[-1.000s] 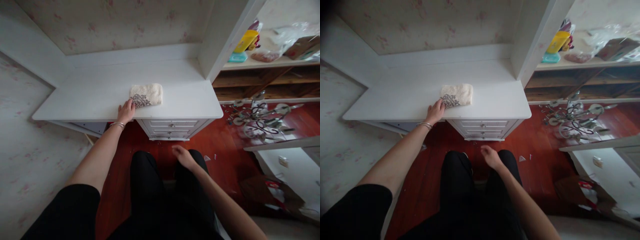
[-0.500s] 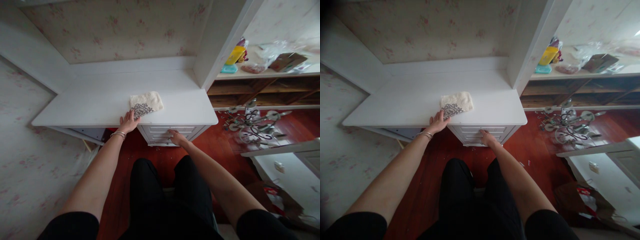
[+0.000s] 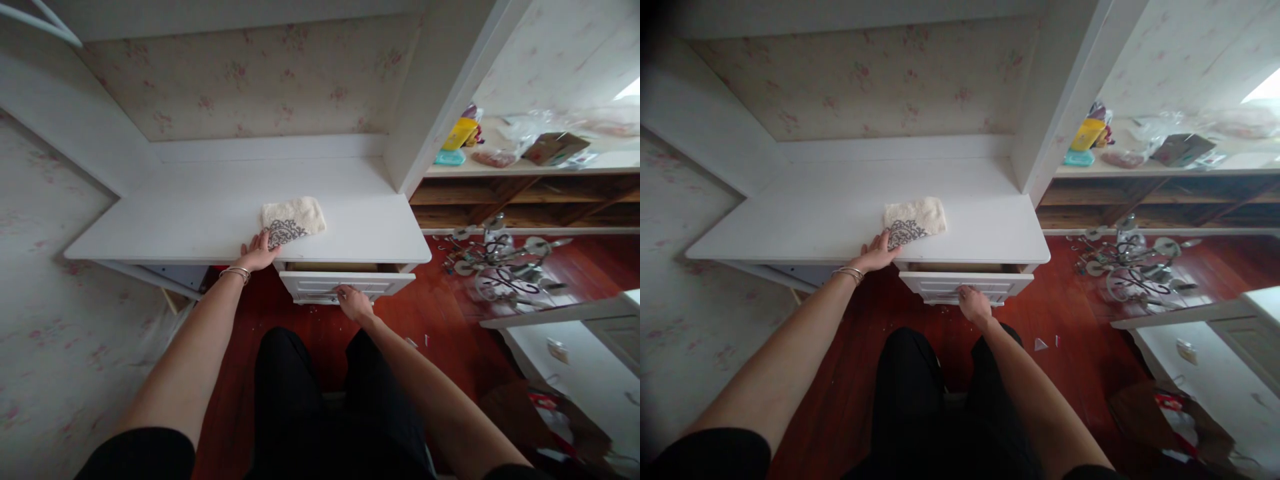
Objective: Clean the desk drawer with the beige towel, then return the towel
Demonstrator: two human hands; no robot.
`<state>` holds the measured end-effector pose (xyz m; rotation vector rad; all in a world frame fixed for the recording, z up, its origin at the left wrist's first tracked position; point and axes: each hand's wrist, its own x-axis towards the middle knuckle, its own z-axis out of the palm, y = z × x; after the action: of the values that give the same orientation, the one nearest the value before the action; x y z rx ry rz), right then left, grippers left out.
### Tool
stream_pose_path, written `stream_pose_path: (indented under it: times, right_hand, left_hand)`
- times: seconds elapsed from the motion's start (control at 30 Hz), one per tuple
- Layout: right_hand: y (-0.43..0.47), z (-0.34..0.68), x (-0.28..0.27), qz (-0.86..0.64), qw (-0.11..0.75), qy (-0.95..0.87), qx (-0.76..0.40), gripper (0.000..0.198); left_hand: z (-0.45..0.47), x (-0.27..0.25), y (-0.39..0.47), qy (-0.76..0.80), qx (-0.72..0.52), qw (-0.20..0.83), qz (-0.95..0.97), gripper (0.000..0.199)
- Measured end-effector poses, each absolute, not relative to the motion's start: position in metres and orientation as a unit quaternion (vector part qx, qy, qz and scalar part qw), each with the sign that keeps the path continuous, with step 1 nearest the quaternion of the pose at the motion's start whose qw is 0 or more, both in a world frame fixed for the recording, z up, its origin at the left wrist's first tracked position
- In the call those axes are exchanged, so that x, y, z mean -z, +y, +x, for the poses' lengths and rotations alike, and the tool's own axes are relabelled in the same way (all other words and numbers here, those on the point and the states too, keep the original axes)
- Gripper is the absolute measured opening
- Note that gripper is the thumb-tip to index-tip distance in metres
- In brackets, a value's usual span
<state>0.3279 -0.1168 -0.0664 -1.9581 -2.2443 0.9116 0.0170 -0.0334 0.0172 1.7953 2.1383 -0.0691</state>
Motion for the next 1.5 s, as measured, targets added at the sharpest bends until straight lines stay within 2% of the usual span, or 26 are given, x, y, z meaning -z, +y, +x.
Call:
stream_pose_path:
  times: [0.2,0.4,0.63,0.73,1.2,1.5]
  right_hand:
    - [-0.212,0.346,0.065,-0.604,0.008,-0.731,-0.317,0.039]
    - [-0.280,0.357,0.064,-0.573,0.050,-0.731,-0.366,0.043]
    - [-0.318,0.359,0.047,-0.569,0.023,-0.726,-0.386,0.047]
    - [-0.326,0.360,0.040,-0.564,0.006,-0.729,-0.389,0.045]
    - [-0.343,0.360,0.020,-0.552,-0.049,-0.730,-0.399,0.048]
    - [-0.339,0.360,0.022,-0.528,-0.097,-0.756,-0.375,0.052]
  left_hand:
    - [0.020,-0.017,-0.041,0.754,-0.033,0.118,0.645,0.074]
    - [0.026,-0.026,-0.052,0.726,-0.045,0.025,0.686,0.055]
    - [0.052,-0.031,-0.057,0.667,-0.060,-0.079,0.738,0.055]
    - [0.066,-0.034,-0.054,0.639,-0.049,-0.076,0.764,0.056]
    - [0.090,-0.049,-0.038,0.689,-0.029,-0.045,0.723,0.044]
    - [0.125,-0.047,-0.122,0.639,-0.036,-0.075,0.765,0.044]
